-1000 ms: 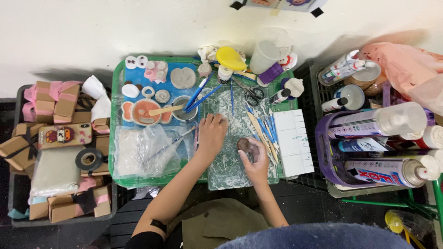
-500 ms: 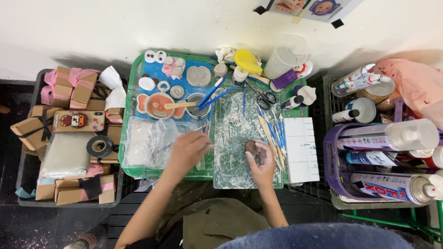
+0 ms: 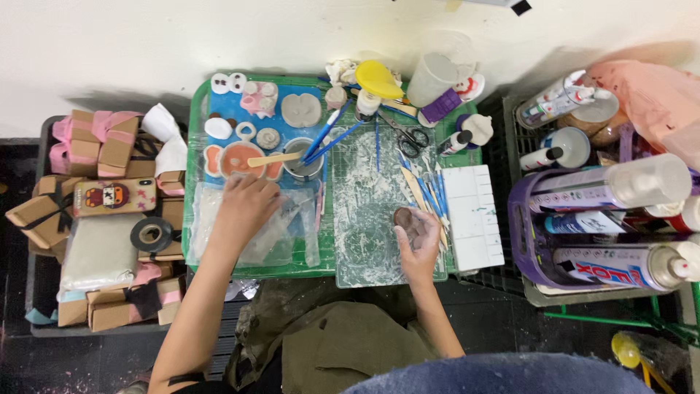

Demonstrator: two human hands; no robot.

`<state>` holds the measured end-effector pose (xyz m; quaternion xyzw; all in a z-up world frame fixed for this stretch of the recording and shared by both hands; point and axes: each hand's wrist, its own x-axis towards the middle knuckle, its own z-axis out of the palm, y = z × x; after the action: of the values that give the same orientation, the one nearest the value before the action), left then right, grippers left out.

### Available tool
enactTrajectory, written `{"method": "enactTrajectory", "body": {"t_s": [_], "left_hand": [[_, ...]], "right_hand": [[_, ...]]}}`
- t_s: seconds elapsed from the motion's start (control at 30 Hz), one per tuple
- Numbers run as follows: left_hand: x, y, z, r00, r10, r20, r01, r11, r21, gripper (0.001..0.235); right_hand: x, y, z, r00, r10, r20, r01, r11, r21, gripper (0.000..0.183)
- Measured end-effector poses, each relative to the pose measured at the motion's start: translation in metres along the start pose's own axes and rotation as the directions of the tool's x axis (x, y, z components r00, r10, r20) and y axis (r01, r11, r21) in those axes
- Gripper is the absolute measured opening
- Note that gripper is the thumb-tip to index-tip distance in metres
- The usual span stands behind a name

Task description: The person shapes a piece of clay by hand on a plastic-covered surface, then positions and presses two small circular clay pieces onto the main piece and uses a brush to apply detail.

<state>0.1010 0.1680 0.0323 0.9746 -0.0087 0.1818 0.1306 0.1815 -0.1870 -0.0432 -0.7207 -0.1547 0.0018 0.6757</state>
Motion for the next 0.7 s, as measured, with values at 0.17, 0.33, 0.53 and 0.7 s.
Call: {"method": "enactTrajectory", "body": {"t_s": [0.17,0.33,0.53,0.7], "left_hand": [[-0.004,-0.007,-0.02,0.964,-0.233,0.129,0.23,0.972,0.04,0.018],[-0.002,0.0,-0.037,0.902,-0.384,0.197,0.344,0.915,0.208,0.01],[-0.001,0.017,-0.033,0.931,-0.35,0.1,0.332,0.929,0.166,0.024],[-0.013,0.028,-0.034,0.974,-0.223,0.027,0.219,0.97,0.107,0.024]], "right_hand": [[0.003,-0.016,-0.019,0.999,-0.03,-0.029,0.027,0.994,-0.102,0.057],[0.002,-0.02,-0.019,0.995,0.069,0.068,-0.064,0.995,-0.074,0.053],[-0.014,-0.014,0.026,0.901,0.239,0.362,-0.324,0.925,0.196,0.066],[-0.005,-0.008,0.029,0.923,0.213,0.32,-0.285,0.938,0.199,0.069]]}}
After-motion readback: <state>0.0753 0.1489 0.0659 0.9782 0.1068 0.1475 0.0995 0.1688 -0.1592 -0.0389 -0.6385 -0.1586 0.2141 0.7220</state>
